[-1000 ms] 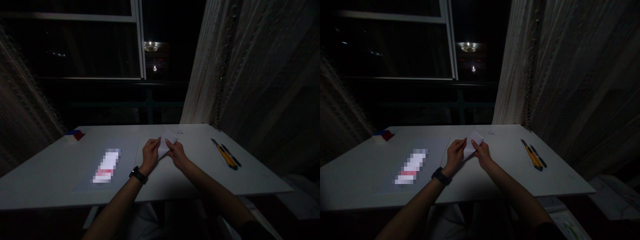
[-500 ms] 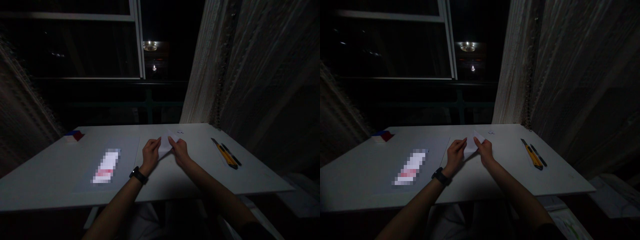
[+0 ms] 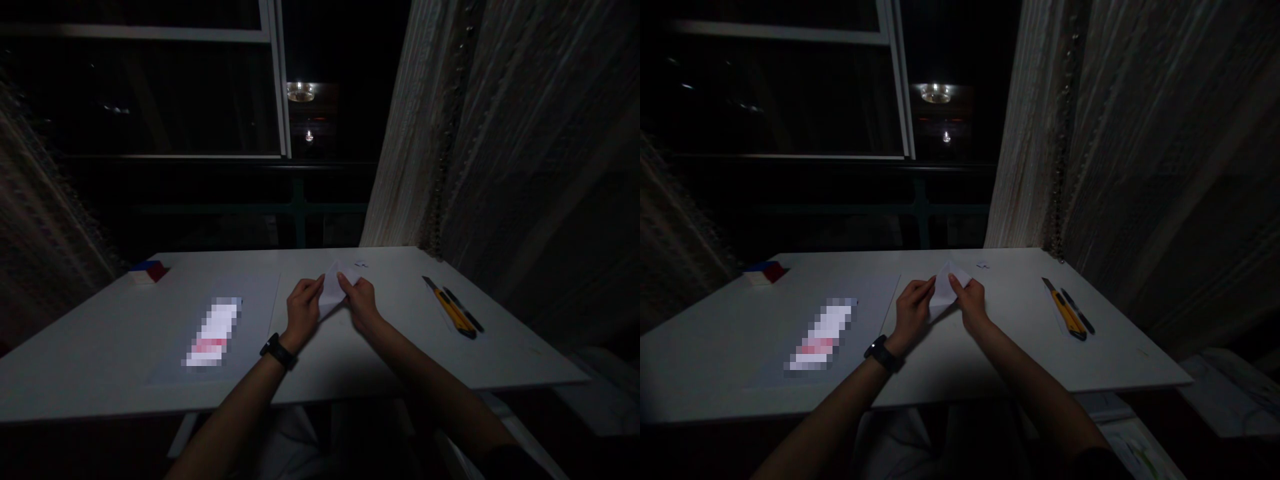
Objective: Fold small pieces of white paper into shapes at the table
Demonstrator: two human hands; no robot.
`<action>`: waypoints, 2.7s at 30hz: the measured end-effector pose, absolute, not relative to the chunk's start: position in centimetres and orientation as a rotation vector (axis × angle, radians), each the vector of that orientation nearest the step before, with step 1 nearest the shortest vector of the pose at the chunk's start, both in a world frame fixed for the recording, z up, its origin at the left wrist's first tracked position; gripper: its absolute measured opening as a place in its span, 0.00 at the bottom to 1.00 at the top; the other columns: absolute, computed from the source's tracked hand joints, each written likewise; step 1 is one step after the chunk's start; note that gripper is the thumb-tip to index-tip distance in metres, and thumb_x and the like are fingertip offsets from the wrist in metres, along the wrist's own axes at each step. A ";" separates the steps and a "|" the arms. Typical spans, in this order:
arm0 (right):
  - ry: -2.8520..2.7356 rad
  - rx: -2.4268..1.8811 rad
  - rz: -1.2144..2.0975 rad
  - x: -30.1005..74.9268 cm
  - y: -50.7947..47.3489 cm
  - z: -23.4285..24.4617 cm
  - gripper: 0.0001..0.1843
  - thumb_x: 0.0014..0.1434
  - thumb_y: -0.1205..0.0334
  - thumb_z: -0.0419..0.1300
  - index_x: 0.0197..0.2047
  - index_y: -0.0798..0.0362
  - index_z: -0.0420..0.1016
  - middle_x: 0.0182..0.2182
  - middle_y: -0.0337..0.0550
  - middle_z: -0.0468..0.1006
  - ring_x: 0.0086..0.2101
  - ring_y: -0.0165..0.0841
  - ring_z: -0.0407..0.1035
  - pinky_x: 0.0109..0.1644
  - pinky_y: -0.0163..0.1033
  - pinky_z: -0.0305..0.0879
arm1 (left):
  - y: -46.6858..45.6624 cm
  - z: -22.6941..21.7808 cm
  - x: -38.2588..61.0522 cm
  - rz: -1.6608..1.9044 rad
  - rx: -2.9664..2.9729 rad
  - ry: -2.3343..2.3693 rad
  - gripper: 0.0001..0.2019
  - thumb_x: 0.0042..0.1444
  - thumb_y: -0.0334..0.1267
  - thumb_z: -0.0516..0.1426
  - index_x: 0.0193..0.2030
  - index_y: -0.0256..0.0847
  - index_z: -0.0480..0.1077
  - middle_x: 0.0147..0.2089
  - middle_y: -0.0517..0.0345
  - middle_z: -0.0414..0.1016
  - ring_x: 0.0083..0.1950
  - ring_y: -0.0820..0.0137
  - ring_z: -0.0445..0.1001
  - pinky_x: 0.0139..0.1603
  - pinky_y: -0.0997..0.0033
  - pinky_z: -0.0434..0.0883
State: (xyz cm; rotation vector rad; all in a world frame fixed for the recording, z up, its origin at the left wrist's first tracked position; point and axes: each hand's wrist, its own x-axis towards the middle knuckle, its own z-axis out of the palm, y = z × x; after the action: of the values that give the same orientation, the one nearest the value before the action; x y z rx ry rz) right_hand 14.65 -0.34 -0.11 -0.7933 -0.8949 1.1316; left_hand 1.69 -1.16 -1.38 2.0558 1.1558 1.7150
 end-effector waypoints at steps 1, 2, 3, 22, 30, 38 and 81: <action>-0.898 -0.793 1.126 14.6 -0.3 -0.1 0.20 0.41 0.51 0.66 0.32 0.58 0.74 0.28 0.46 0.78 0.27 0.36 0.72 0.33 0.40 0.67 | -1.2 -1.3 1.7 1.713 2.050 1.154 0.14 0.58 0.37 0.51 0.49 0.46 0.71 0.36 0.56 0.70 0.38 0.72 0.69 0.39 0.73 0.66; -0.900 -0.793 1.120 14.6 -0.4 -0.1 0.20 0.41 0.51 0.66 0.32 0.58 0.74 0.28 0.45 0.78 0.27 0.36 0.72 0.33 0.40 0.67 | -1.3 -1.3 1.7 1.709 2.039 1.154 0.14 0.58 0.37 0.52 0.49 0.46 0.71 0.37 0.56 0.70 0.38 0.72 0.69 0.39 0.72 0.67; -0.902 -0.794 1.113 14.6 -0.4 -0.1 0.19 0.41 0.51 0.66 0.32 0.58 0.74 0.28 0.45 0.78 0.27 0.35 0.72 0.33 0.39 0.66 | -1.4 -1.2 1.8 1.702 2.024 1.152 0.14 0.57 0.38 0.52 0.49 0.46 0.71 0.37 0.56 0.71 0.38 0.71 0.69 0.40 0.72 0.67; -1.208 -0.969 0.795 15.2 -0.6 0.3 0.20 0.44 0.49 0.63 0.31 0.60 0.75 0.25 0.46 0.78 0.25 0.35 0.71 0.26 0.36 0.65 | -1.3 0.5 1.8 1.635 1.792 1.031 0.16 0.52 0.41 0.57 0.48 0.41 0.72 0.39 0.53 0.74 0.38 0.70 0.71 0.37 0.72 0.68; -1.142 -0.915 0.822 14.7 -1.4 0.9 0.20 0.43 0.50 0.64 0.32 0.60 0.75 0.27 0.46 0.79 0.27 0.36 0.72 0.30 0.38 0.68 | -2.2 1.0 1.9 1.805 2.050 0.994 0.15 0.56 0.36 0.54 0.50 0.43 0.70 0.40 0.54 0.73 0.40 0.71 0.70 0.41 0.71 0.67; -1.112 -0.905 0.829 14.8 -1.6 1.2 0.20 0.43 0.50 0.65 0.31 0.60 0.74 0.26 0.47 0.78 0.26 0.35 0.71 0.29 0.38 0.67 | -2.4 1.0 2.2 1.788 2.113 0.972 0.16 0.57 0.35 0.53 0.53 0.43 0.67 0.38 0.55 0.70 0.39 0.72 0.69 0.40 0.72 0.66; -0.998 -0.880 0.873 14.9 -0.5 1.2 0.20 0.42 0.50 0.65 0.31 0.59 0.74 0.26 0.45 0.77 0.25 0.33 0.70 0.28 0.36 0.66 | -2.6 1.2 2.4 1.592 1.951 0.984 0.17 0.58 0.39 0.51 0.54 0.41 0.67 0.46 0.52 0.72 0.46 0.69 0.70 0.45 0.69 0.66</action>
State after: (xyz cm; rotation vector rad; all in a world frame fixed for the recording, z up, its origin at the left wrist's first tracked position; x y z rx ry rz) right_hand 14.93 -0.51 1.17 -0.8802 -0.9983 0.8725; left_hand 2.41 -2.57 1.15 1.9507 0.9839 1.5918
